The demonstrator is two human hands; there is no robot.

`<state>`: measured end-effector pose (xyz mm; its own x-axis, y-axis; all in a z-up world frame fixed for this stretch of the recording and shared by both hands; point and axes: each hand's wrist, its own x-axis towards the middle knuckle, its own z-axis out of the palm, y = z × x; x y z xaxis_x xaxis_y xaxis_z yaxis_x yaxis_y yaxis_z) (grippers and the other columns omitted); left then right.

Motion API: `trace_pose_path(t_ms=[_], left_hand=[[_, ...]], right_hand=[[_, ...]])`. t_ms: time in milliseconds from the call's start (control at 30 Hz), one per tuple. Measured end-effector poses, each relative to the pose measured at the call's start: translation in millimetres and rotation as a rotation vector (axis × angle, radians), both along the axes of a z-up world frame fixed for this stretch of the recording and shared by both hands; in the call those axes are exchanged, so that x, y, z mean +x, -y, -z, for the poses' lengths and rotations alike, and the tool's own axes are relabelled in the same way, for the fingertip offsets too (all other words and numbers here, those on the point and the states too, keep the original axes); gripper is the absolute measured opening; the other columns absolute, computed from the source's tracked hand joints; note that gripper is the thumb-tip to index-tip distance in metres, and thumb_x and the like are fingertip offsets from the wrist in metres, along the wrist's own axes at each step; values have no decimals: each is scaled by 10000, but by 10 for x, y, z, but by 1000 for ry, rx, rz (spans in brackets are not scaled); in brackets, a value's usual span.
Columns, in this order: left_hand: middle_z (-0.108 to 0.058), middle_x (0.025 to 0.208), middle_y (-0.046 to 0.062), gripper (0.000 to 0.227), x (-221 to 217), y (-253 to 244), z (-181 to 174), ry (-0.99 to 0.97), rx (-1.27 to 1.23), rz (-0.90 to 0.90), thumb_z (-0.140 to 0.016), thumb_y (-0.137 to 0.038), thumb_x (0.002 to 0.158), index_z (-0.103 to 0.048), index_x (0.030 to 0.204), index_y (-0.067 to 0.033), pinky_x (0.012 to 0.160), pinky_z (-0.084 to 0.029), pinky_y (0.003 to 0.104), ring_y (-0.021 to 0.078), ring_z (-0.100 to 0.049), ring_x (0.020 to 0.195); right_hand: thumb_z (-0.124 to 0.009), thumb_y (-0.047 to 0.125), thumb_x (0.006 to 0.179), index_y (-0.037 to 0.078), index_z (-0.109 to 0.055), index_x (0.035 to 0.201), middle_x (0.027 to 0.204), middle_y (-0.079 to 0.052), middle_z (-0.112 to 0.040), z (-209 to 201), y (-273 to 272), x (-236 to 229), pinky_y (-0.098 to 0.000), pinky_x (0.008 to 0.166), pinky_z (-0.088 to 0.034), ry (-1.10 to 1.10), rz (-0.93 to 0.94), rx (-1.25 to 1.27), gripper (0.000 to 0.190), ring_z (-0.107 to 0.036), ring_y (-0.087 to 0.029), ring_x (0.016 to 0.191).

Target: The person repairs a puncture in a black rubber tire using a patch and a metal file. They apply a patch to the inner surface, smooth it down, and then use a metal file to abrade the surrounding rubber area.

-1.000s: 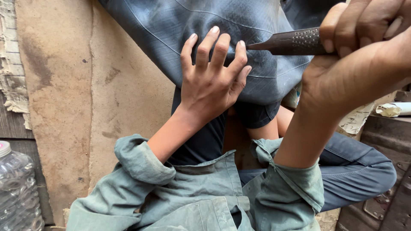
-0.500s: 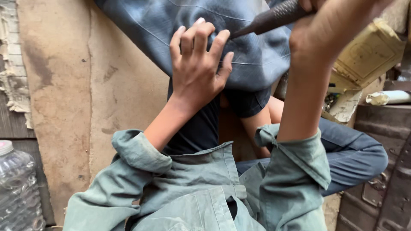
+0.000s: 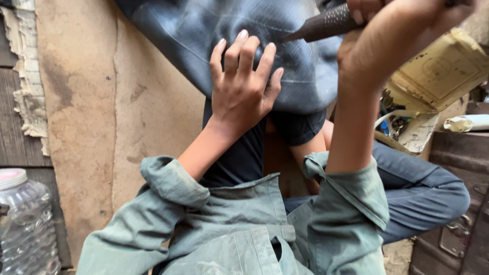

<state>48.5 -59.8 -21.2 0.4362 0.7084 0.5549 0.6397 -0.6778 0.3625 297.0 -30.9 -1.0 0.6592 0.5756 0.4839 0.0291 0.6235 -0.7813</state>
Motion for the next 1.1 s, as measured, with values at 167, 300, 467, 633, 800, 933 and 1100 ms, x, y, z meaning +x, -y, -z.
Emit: trace_pose_path(t_ms=[167, 300, 467, 633, 800, 933, 1100], left_hand=[[-536, 1359, 134, 373, -29, 53, 60, -20, 1, -17, -696, -330, 1071, -658, 1334, -68, 1209, -314, 527, 304, -463, 1370], [-550, 1374, 139, 375, 18, -1, 37, -4, 3, -17, -693, -315, 1061, -655, 1333, -61, 1201, -315, 520, 302, -470, 1371], [-559, 1383, 129, 362, -16, 63, 28, -4, -11, -22, -666, -288, 1047, -648, 1334, -69, 1207, -313, 517, 292, -482, 1367], [-562, 1369, 102, 366, 8, 10, 7, 30, 0, -42, -668, -321, 1064, -643, 1343, -85, 1205, -320, 511, 276, -485, 1358], [-574, 1348, 98, 378, 81, 32, 7, 34, -24, -38, -660, -327, 1036, -647, 1323, -81, 1179, -331, 501, 265, -491, 1348], [-579, 1348, 88, 379, 18, 39, 37, 17, -27, -71, -665, -329, 1041, -649, 1325, -79, 1167, -337, 484, 258, -492, 1356], [-581, 1350, 62, 345, 135, 27, 83, 40, 2, -87, -669, -293, 1044, -645, 1329, -99, 1166, -342, 470, 240, -489, 1373]], right_hand=[[-488, 255, 1156, 6, -430, 1150, 658, -100, -387, -47, 169, -160, -411, 487, -340, -88, -120, 13, 256, -352, -227, 481], [-511, 222, 1119, 32, -439, 1178, 673, -110, -414, -328, 184, -390, -412, 487, -356, -113, -103, 16, 212, -377, -233, 484], [-535, 212, 1090, 33, -469, 1166, 683, -116, -436, -547, 127, -700, -413, 500, -372, -69, -64, -23, 205, -399, -240, 500], [-559, 202, 1061, 34, -498, 1154, 693, -121, -459, -653, 161, -735, -415, 513, -387, -123, -178, -16, 201, -422, -248, 516], [-583, 192, 1033, 35, -527, 1142, 702, -126, -482, -528, 226, -648, -417, 526, -403, -105, -192, -95, 199, -445, -255, 531], [-603, 184, 1010, 36, -550, 1133, 710, -130, -500, -358, 310, -622, -418, 537, -415, -124, -254, -178, 199, -463, -261, 544], [-627, 173, 981, 38, -579, 1121, 720, -135, -522, -172, 498, -203, -419, 550, -431, -53, -191, -299, 200, -486, -268, 560]])
